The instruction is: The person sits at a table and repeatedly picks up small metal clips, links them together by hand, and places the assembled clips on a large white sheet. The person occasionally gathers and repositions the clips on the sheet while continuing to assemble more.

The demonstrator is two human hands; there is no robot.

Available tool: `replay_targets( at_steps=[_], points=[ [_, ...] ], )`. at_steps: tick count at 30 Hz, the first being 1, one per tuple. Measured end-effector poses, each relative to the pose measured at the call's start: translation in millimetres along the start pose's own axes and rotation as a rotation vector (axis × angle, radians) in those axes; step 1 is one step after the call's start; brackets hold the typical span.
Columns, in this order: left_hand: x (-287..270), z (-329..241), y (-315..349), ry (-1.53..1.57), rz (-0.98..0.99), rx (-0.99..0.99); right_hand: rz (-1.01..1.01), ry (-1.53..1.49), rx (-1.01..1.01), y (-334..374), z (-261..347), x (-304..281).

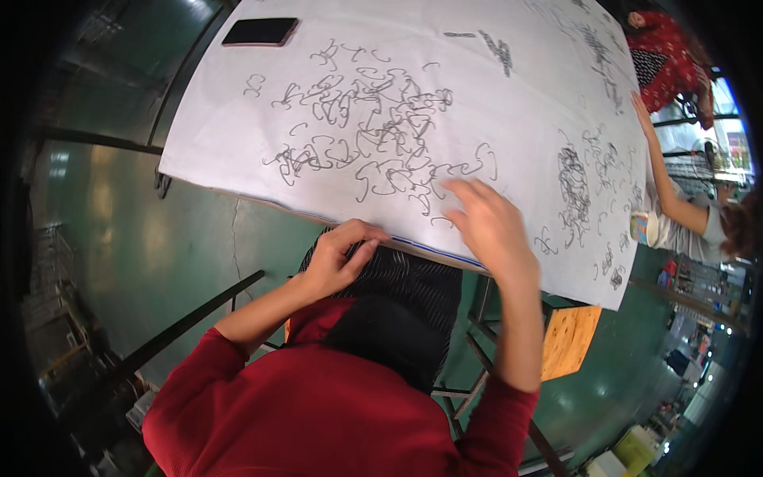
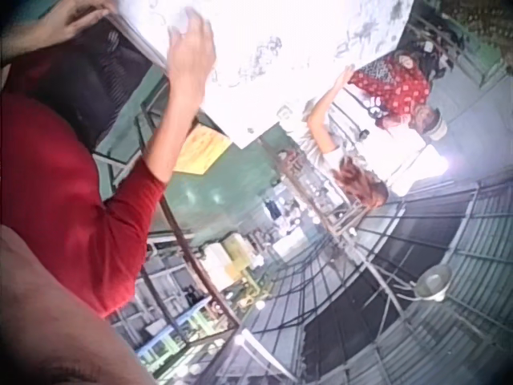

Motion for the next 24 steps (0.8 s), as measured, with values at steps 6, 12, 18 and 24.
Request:
replay_targets(
  at_steps=[6,12,18,24],
  points=[
    [-47,4,8,-0.143,-0.138,-0.082,0.017,-0.258,-0.089,-113,81,64],
    [-76,8,7,-0.183,-0.287,-0.093,0.027,-0.100,0.083,-141,94,104],
    [-108,10,-60,-0.260,-0.388,0.027,-0.084,0.016,-0.137,-126,117,113],
    [-94,32,-226,-0.269,-0.315,0.284,-0.183,0.009,-0.058,-124,126,120]
  ],
)
Point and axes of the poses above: each hand's wrist, its own y-axis away from the middle knuckle, its own x-axis out of the palm, z = x × y, the point moved 9 cm from there along -y, towards the middle knuckle, and after that the axes turned 13 degrees about x, right-handed, at the moved point
